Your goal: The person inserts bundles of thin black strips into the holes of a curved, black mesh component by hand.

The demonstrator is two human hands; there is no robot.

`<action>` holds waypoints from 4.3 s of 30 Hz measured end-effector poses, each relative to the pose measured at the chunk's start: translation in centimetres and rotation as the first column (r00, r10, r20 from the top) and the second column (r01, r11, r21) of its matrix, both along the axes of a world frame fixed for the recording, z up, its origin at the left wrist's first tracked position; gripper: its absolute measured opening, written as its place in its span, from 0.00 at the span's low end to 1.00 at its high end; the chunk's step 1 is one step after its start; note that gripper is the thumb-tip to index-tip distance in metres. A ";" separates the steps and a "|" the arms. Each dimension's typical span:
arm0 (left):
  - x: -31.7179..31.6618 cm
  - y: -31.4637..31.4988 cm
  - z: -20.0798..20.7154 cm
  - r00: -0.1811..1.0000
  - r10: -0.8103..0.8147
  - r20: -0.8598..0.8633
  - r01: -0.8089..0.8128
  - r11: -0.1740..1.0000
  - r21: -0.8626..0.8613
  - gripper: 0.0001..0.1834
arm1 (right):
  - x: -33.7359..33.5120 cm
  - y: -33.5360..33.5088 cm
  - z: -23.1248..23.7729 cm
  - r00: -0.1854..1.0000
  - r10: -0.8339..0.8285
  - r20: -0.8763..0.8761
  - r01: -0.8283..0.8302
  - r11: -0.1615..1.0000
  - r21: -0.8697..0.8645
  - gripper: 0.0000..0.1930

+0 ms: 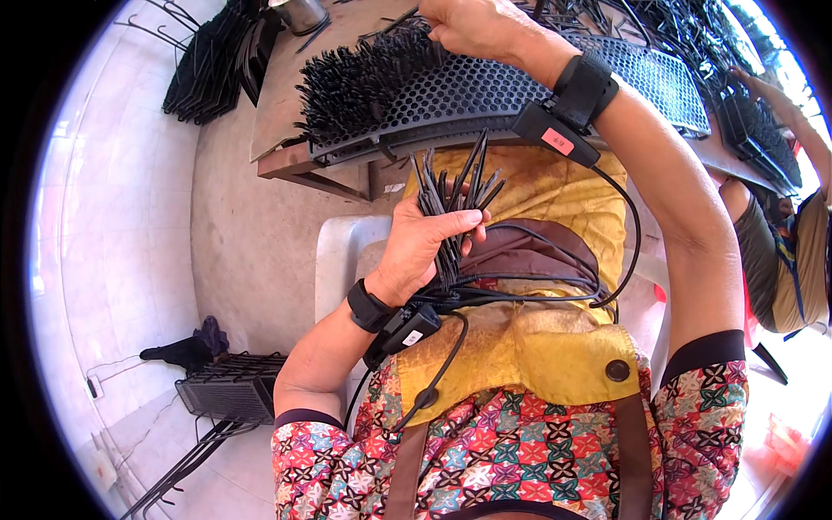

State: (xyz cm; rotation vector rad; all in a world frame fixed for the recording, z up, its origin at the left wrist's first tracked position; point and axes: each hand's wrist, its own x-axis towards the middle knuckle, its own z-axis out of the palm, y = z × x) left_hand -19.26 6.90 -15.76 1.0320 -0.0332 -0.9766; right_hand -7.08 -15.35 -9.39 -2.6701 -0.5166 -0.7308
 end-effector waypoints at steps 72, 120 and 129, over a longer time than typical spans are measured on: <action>-0.2 -0.3 0.0 0.993 -0.117 -0.026 0.114 0.990 -0.082 0.13 | -1.3 -1.1 -0.7 0.997 -0.037 0.064 0.037 0.999 0.001 0.04; -1.2 -0.5 -0.4 0.956 -0.253 0.150 0.244 0.967 0.073 0.10 | -15.5 1.6 -3.5 0.653 0.452 -0.608 0.302 0.580 0.756 0.06; -1.3 -0.6 -0.1 0.981 -0.172 0.086 0.174 0.985 -0.013 0.10 | -15.8 1.5 -3.6 0.718 0.405 -0.566 0.366 0.472 0.802 0.04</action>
